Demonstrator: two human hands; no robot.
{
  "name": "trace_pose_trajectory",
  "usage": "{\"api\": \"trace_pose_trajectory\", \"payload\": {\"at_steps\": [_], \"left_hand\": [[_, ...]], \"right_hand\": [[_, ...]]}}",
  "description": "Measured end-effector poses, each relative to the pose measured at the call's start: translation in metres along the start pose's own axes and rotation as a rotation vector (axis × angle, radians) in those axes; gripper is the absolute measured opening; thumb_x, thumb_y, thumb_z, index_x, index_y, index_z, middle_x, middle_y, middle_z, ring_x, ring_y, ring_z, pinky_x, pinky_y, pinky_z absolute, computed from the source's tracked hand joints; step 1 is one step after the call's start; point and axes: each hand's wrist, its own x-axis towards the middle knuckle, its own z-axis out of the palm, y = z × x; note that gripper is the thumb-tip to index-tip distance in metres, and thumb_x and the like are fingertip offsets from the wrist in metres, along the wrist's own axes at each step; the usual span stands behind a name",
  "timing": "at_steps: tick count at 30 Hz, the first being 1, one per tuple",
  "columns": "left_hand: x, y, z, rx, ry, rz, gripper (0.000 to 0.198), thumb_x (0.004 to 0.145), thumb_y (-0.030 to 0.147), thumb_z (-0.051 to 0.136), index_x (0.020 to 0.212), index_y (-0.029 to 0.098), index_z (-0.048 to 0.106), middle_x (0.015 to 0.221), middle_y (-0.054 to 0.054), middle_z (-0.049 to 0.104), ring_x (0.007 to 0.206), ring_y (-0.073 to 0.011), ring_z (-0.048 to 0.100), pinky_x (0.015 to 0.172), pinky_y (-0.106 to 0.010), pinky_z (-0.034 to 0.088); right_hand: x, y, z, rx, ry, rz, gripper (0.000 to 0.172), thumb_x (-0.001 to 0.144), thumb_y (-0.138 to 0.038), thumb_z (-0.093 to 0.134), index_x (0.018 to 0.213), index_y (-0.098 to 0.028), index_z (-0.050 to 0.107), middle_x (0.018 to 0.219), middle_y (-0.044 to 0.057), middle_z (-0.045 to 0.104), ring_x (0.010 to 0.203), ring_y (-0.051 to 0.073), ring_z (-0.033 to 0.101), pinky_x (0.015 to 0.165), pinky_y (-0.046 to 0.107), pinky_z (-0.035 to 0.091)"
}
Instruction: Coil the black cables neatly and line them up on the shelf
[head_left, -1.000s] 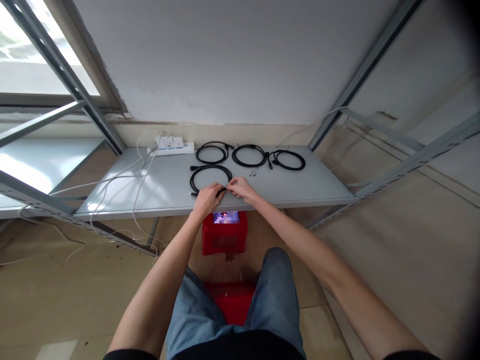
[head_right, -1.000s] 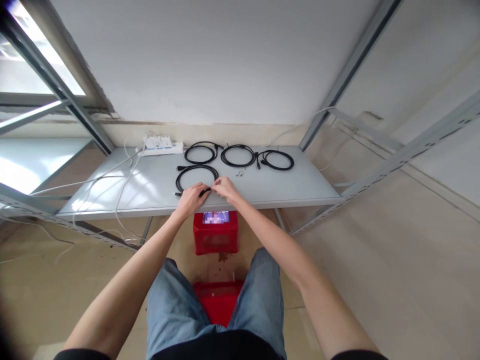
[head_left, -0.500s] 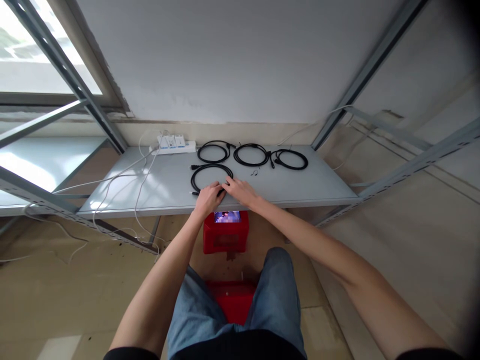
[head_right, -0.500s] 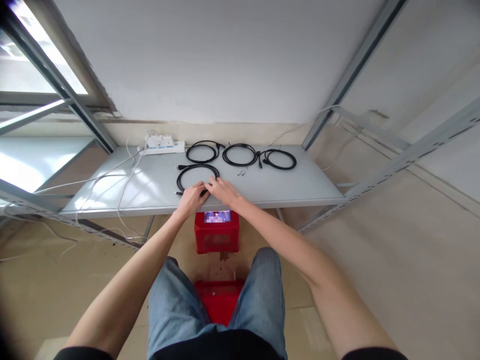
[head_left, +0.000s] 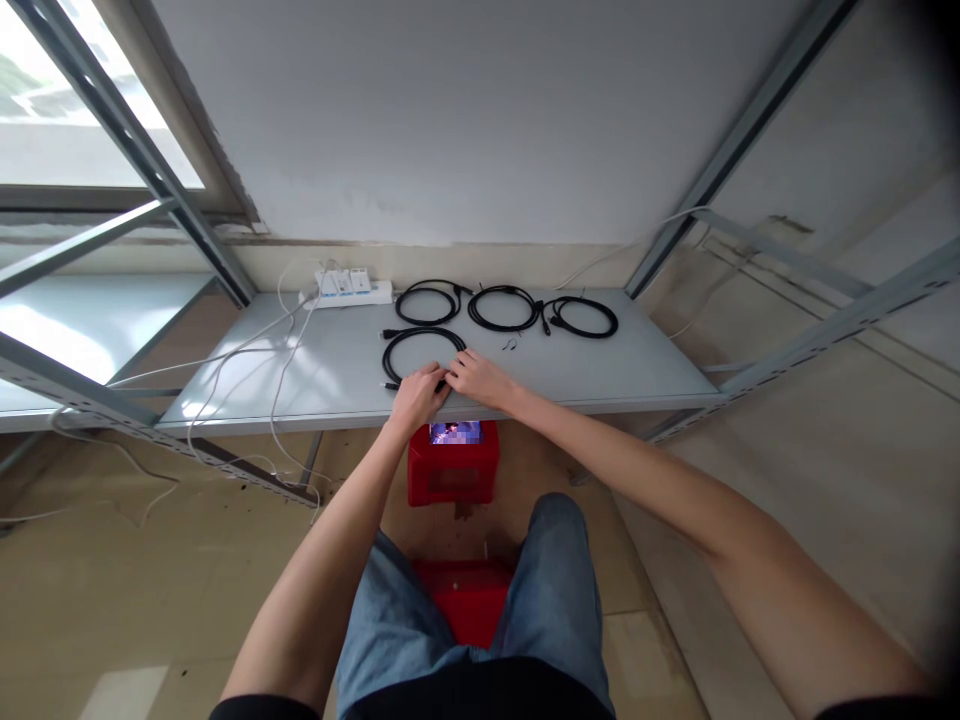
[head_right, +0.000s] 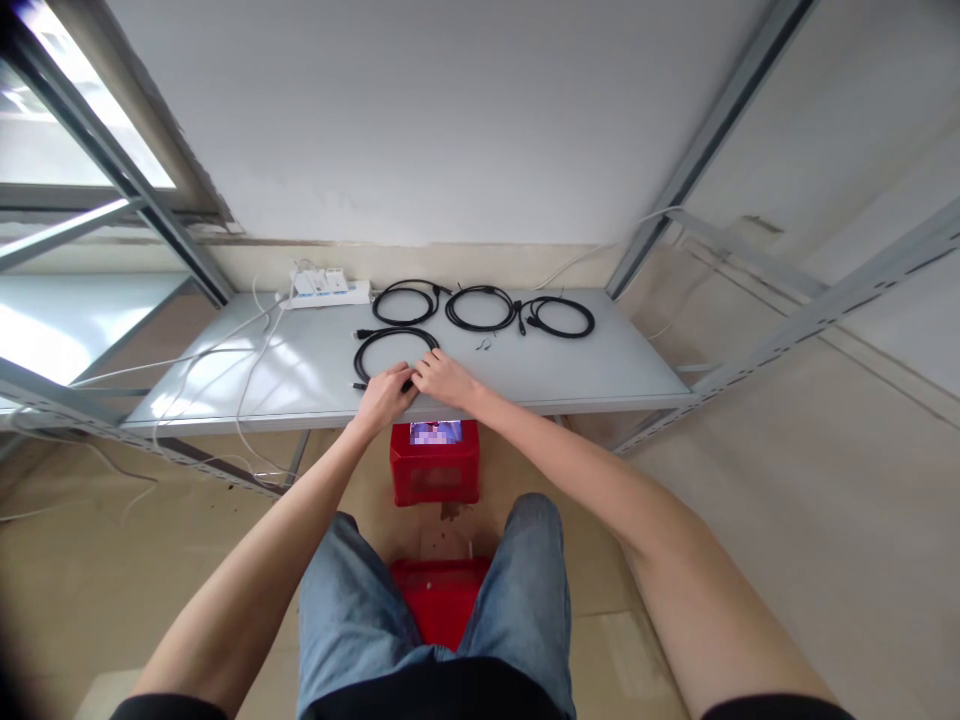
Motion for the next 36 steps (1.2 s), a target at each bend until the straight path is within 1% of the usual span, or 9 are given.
{"api": "trace_pose_trajectory", "payload": {"at_steps": [6,11,17,22,25,28,31,34,36], "left_hand": [[0.000,0.000,-0.001,0.007,0.001,-0.008,0.022,0.104,0.034,0.052,0.099,0.023,0.070,0.104,-0.007,0.069,0.094,-0.0233,0.067,0.071,-0.032,0.041],[0.000,0.002,-0.001,0.008,-0.003,-0.025,0.022,0.104,0.035,0.052,0.098,0.023,0.070,0.104,-0.008,0.069,0.093,-0.0237,0.067,0.071,-0.032,0.041],[0.000,0.002,-0.002,-0.002,-0.006,-0.022,0.022,0.103,0.035,0.052,0.097,0.023,0.069,0.104,-0.008,0.068,0.093,-0.0239,0.067,0.070,-0.032,0.039],[0.000,0.002,-0.003,-0.011,-0.021,-0.038,0.021,0.102,0.037,0.054,0.099,0.024,0.069,0.106,-0.008,0.068,0.095,-0.0243,0.067,0.071,-0.031,0.041],[0.000,0.002,-0.004,-0.007,-0.025,-0.047,0.022,0.102,0.038,0.053,0.100,0.024,0.070,0.106,-0.009,0.068,0.097,-0.0244,0.067,0.074,-0.031,0.042],[0.000,0.002,-0.003,-0.009,-0.016,-0.044,0.021,0.101,0.036,0.053,0.100,0.023,0.070,0.106,-0.009,0.069,0.095,-0.0242,0.067,0.073,-0.032,0.042],[-0.001,0.002,-0.002,-0.019,-0.006,-0.041,0.018,0.100,0.031,0.053,0.098,0.024,0.070,0.105,-0.009,0.069,0.094,-0.0242,0.067,0.072,-0.032,0.042],[-0.001,0.003,-0.003,-0.027,-0.021,-0.046,0.018,0.097,0.025,0.054,0.101,0.025,0.072,0.107,-0.009,0.069,0.096,-0.0247,0.067,0.073,-0.032,0.043],[-0.001,0.004,-0.005,-0.020,-0.038,-0.051,0.020,0.095,0.021,0.054,0.102,0.026,0.072,0.107,-0.009,0.069,0.097,-0.0252,0.067,0.074,-0.032,0.044]], "right_hand": [[0.001,-0.010,-0.011,0.043,-0.118,0.131,0.029,0.103,-0.003,0.043,0.112,-0.008,0.071,0.107,0.017,0.071,0.098,0.026,0.060,0.086,0.038,0.039],[0.000,-0.013,-0.025,0.067,-0.213,0.160,0.026,0.094,0.001,0.055,0.116,-0.007,0.068,0.112,0.018,0.070,0.104,0.028,0.064,0.089,0.037,0.042],[0.003,-0.015,-0.020,0.099,-0.251,0.204,0.030,0.089,0.000,0.064,0.117,-0.007,0.067,0.110,0.018,0.071,0.100,0.027,0.069,0.087,0.034,0.048],[0.004,-0.020,-0.017,0.087,-0.281,0.214,0.043,0.080,0.004,0.071,0.121,-0.006,0.064,0.113,0.017,0.071,0.100,0.025,0.071,0.081,0.029,0.053],[0.002,-0.021,-0.019,0.088,-0.274,0.236,0.047,0.079,0.005,0.071,0.124,-0.005,0.062,0.113,0.017,0.070,0.099,0.024,0.071,0.079,0.029,0.055],[0.001,-0.022,-0.020,0.088,-0.262,0.217,0.051,0.078,0.007,0.068,0.127,-0.005,0.060,0.114,0.018,0.070,0.098,0.024,0.070,0.080,0.029,0.055],[0.001,-0.023,-0.019,0.095,-0.248,0.183,0.046,0.081,0.009,0.061,0.125,-0.005,0.061,0.113,0.020,0.070,0.101,0.026,0.069,0.080,0.031,0.054],[0.004,-0.025,-0.016,0.118,-0.227,0.169,0.035,0.090,0.006,0.049,0.121,-0.002,0.063,0.108,0.024,0.071,0.098,0.027,0.070,0.078,0.033,0.053],[0.006,-0.026,-0.014,0.129,-0.226,0.153,0.034,0.095,0.003,0.041,0.120,0.000,0.064,0.106,0.026,0.071,0.094,0.027,0.070,0.076,0.034,0.052]]}}
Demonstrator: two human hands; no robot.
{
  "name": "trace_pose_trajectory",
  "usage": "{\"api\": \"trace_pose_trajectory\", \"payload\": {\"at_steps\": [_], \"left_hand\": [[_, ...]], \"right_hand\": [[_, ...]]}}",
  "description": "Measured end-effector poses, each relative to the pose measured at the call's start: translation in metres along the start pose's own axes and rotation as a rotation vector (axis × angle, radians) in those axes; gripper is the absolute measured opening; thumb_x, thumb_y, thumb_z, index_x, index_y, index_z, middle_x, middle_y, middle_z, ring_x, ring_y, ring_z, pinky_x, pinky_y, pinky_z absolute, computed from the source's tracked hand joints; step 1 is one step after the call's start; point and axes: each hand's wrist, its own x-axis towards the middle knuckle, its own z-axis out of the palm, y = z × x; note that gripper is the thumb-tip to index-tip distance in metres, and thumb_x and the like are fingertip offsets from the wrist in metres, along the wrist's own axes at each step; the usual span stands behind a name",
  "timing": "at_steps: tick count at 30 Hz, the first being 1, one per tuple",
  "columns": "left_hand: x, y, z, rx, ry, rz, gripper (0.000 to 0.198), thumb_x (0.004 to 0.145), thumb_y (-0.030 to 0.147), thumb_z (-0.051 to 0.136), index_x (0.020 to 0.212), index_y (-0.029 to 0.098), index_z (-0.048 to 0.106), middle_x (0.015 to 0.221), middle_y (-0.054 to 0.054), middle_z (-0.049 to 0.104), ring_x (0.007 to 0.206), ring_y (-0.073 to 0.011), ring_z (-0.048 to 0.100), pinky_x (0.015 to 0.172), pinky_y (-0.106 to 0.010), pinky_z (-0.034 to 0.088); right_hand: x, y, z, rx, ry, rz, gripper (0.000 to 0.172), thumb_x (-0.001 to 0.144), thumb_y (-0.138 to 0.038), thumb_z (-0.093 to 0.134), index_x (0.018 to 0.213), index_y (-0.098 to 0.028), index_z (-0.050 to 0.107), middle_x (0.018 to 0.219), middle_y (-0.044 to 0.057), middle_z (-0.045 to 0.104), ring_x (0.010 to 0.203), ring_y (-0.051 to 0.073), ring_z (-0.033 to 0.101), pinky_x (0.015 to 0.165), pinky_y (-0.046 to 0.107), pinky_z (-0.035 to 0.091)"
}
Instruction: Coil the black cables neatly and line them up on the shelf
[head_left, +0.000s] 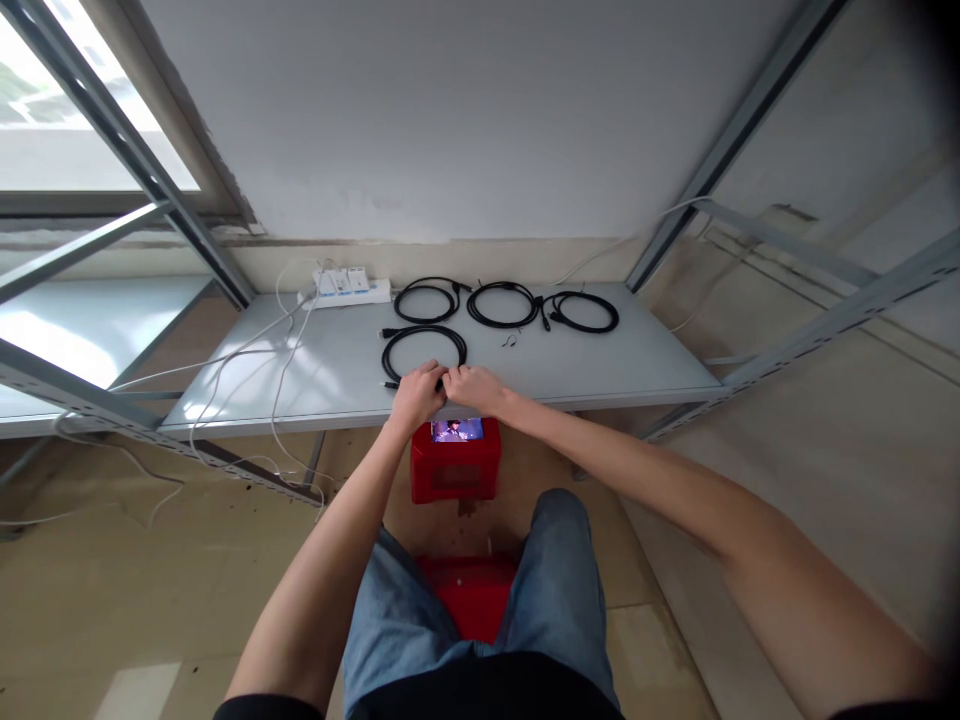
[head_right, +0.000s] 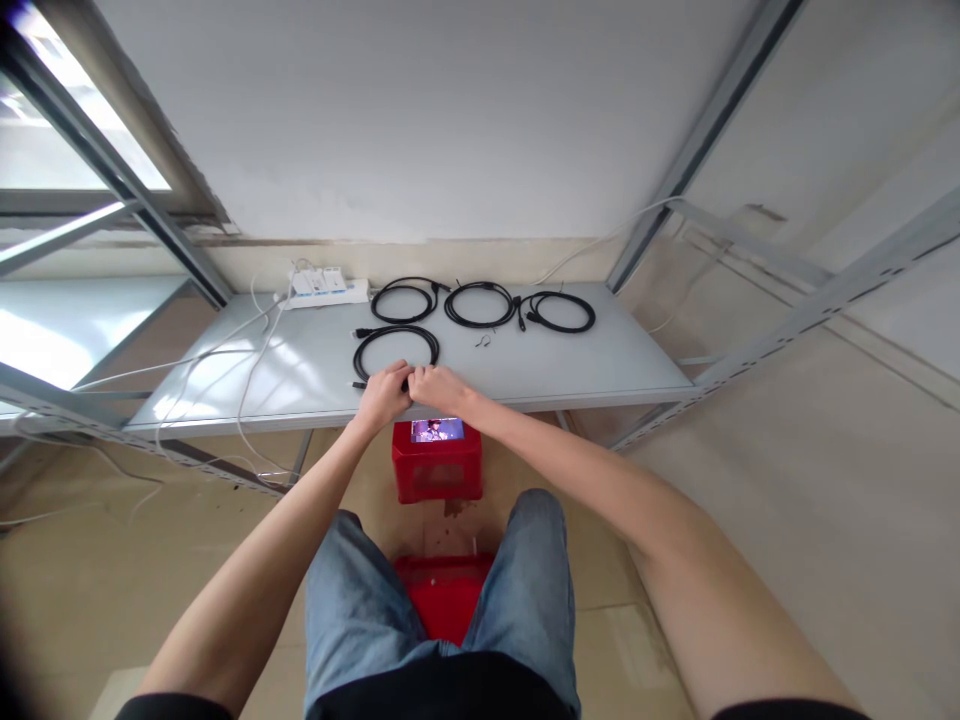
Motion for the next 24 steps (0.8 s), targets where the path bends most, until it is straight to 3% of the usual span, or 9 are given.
{"api": "trace_pose_trajectory", "payload": {"at_steps": [6,12,15,18,21,24], "left_hand": [[0.000,0.000,0.000,0.012,0.007,0.027,0.016,0.092,0.018,0.055,0.098,0.023,0.069,0.107,-0.011,0.067,0.100,-0.0261,0.066,0.080,-0.034,0.047],[0.000,-0.002,0.005,-0.008,0.065,0.037,0.015,0.098,0.019,0.049,0.100,0.021,0.064,0.107,-0.011,0.066,0.102,-0.0260,0.065,0.085,-0.034,0.048],[0.000,-0.002,0.005,-0.018,0.060,0.028,0.015,0.101,0.021,0.048,0.101,0.022,0.063,0.107,-0.011,0.067,0.104,-0.0266,0.065,0.086,-0.035,0.049],[0.000,-0.002,0.005,-0.022,0.056,0.025,0.016,0.103,0.025,0.048,0.104,0.022,0.063,0.110,-0.011,0.067,0.107,-0.0269,0.065,0.088,-0.035,0.049],[0.000,-0.001,0.004,-0.014,0.062,0.030,0.016,0.103,0.025,0.048,0.108,0.022,0.064,0.112,-0.011,0.067,0.107,-0.0264,0.066,0.088,-0.034,0.049],[-0.001,0.000,0.003,-0.007,0.068,0.014,0.016,0.104,0.025,0.048,0.108,0.023,0.064,0.111,-0.011,0.067,0.106,-0.0261,0.067,0.086,-0.034,0.049]], "right_hand": [[0.008,0.005,-0.004,-0.024,-0.042,-0.061,0.039,0.095,0.004,0.035,0.117,0.004,0.067,0.109,0.030,0.072,0.098,0.031,0.072,0.074,0.037,0.055],[0.008,0.003,-0.009,0.039,-0.032,0.067,0.030,0.095,0.002,0.046,0.117,-0.001,0.065,0.111,0.028,0.071,0.100,0.029,0.072,0.081,0.035,0.056],[0.008,-0.001,-0.007,0.117,-0.020,0.200,0.029,0.093,-0.002,0.056,0.120,-0.004,0.064,0.114,0.026,0.071,0.101,0.029,0.073,0.083,0.034,0.056],[0.012,-0.001,-0.003,0.263,0.010,0.426,0.026,0.093,-0.006,0.058,0.118,-0.008,0.066,0.110,0.022,0.074,0.100,0.029,0.074,0.082,0.032,0.055],[0.018,0.003,0.001,0.485,0.064,0.660,0.020,0.097,-0.012,0.054,0.105,-0.013,0.073,0.105,0.019,0.077,0.098,0.028,0.075,0.078,0.030,0.054],[0.025,0.010,0.004,0.777,0.101,0.831,0.013,0.090,-0.013,0.063,0.085,-0.016,0.074,0.092,0.014,0.078,0.090,0.025,0.075,0.072,0.026,0.052]]}}
